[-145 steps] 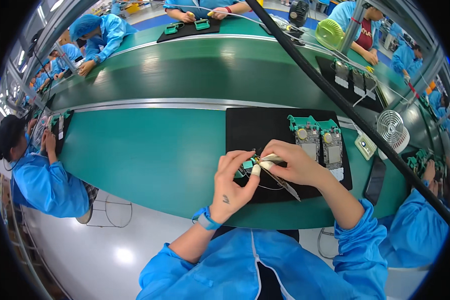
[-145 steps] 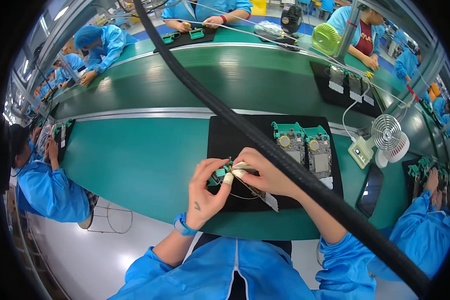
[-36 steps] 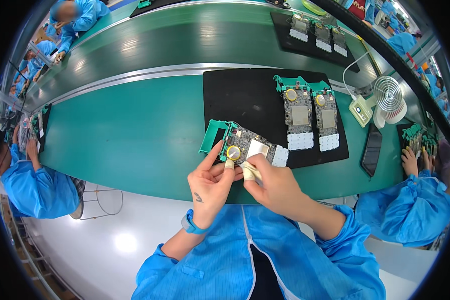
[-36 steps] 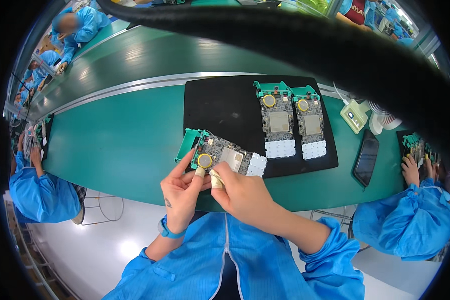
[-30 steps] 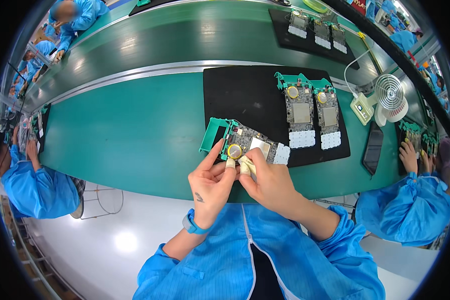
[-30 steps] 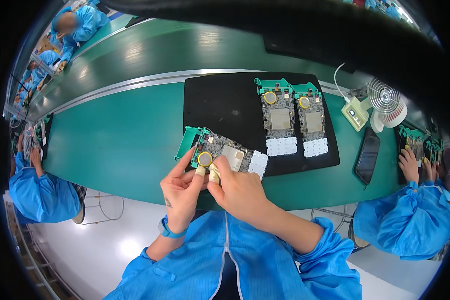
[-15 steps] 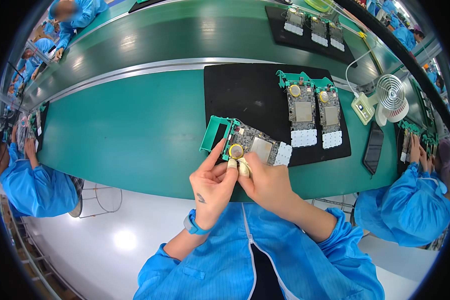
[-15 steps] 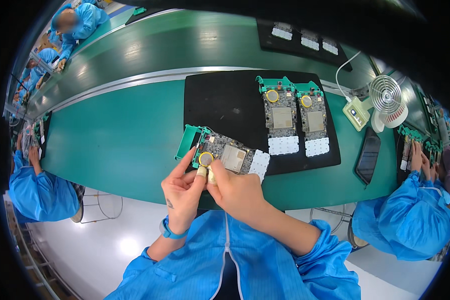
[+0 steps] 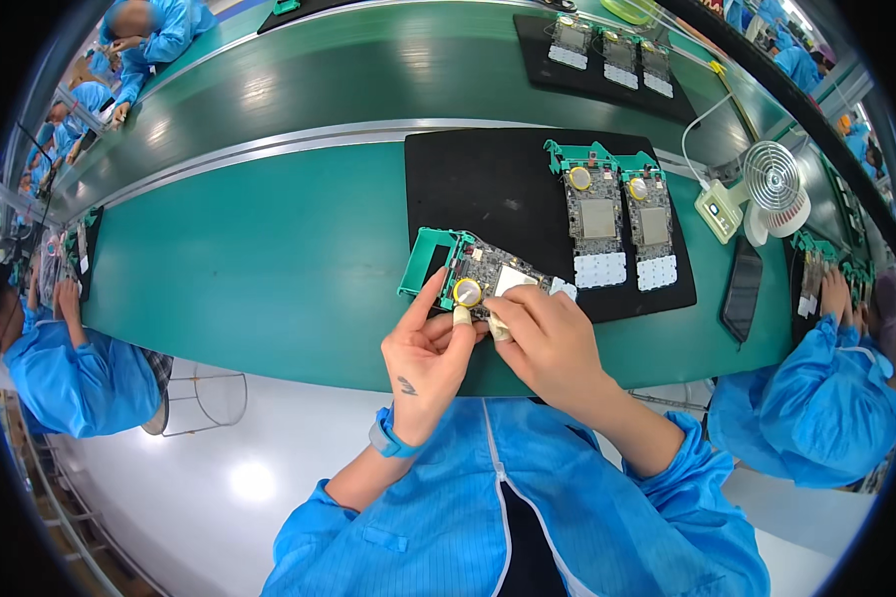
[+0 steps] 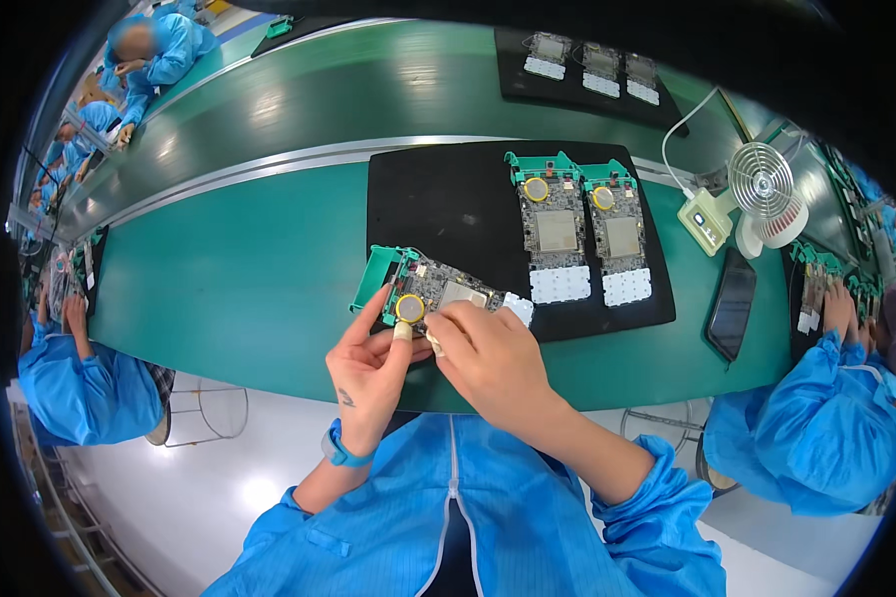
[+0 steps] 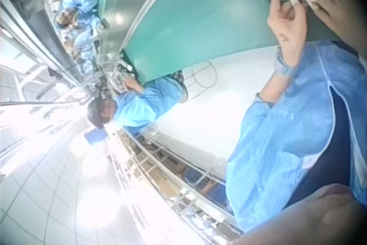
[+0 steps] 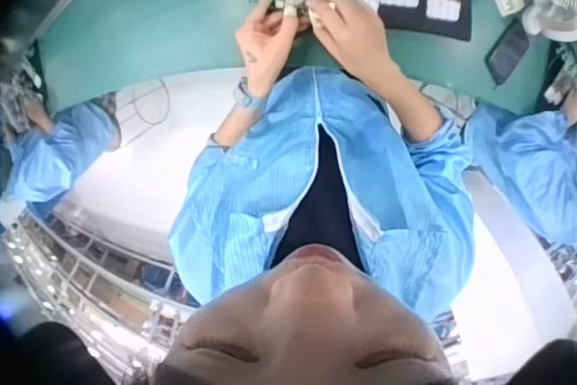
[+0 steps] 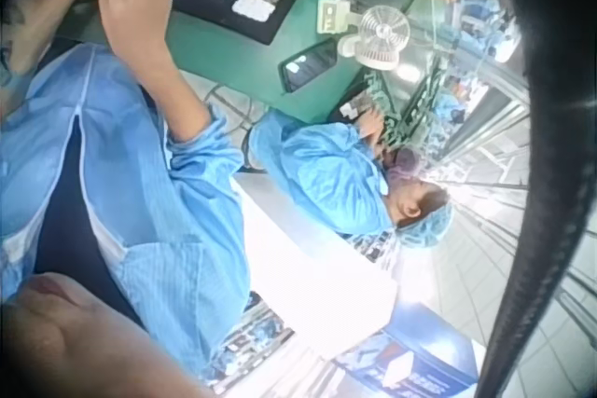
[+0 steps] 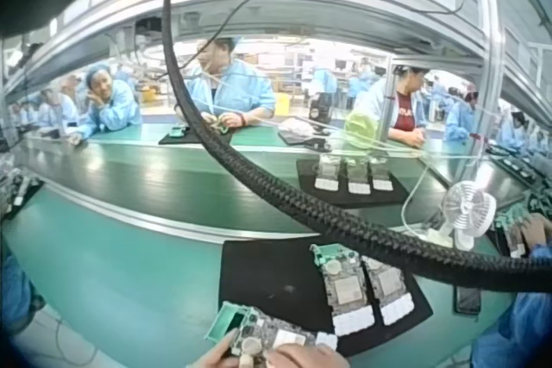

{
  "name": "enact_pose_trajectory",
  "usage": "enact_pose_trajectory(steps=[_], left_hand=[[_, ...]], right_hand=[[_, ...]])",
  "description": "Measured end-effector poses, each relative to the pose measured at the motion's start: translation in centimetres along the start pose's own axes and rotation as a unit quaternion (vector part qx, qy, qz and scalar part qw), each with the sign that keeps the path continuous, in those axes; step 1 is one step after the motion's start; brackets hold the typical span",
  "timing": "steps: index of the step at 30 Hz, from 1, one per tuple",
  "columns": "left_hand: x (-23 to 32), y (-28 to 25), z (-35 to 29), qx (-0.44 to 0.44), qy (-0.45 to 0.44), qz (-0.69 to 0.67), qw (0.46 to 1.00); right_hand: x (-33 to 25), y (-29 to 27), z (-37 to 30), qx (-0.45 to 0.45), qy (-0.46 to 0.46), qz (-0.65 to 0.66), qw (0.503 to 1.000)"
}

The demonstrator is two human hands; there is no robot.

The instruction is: Assembling electronic components onto printed circuit boards at a factory workstation.

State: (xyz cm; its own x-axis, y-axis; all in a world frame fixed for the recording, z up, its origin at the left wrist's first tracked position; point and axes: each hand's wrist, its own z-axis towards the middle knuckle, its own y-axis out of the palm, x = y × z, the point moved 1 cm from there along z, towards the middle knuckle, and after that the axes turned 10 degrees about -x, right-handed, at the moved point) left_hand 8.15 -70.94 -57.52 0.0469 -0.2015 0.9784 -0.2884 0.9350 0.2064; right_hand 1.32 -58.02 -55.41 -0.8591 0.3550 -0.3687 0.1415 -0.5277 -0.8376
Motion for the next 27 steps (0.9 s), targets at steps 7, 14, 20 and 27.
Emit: enact_pose_trajectory(steps=[7, 14, 20, 27], left_hand=[[0.6, 0.7, 0.2, -0.007, -0.018, 0.014, 1.0], [0.9, 1.2, 1.1, -0.026, -0.039, 0.021, 0.999], [0.7, 1.4, 1.2, -0.019, -0.029, 0.005, 0.999], [0.6, 1.0, 0.9, -0.027, -0.017, 0.042, 0.999]], right_hand=[[1.0, -0.2, -1.1, 0.021, 0.009, -0.025, 0.999], [1.0, 0.0, -1.1, 0.031, 0.014, -0.031, 0.999], [0.1, 0.6, -1.4, 0.026, 0.141, 0.168, 0.975], [-0.5, 1.3, -1.0, -0.135, 0.175, 0.06, 0.973]])
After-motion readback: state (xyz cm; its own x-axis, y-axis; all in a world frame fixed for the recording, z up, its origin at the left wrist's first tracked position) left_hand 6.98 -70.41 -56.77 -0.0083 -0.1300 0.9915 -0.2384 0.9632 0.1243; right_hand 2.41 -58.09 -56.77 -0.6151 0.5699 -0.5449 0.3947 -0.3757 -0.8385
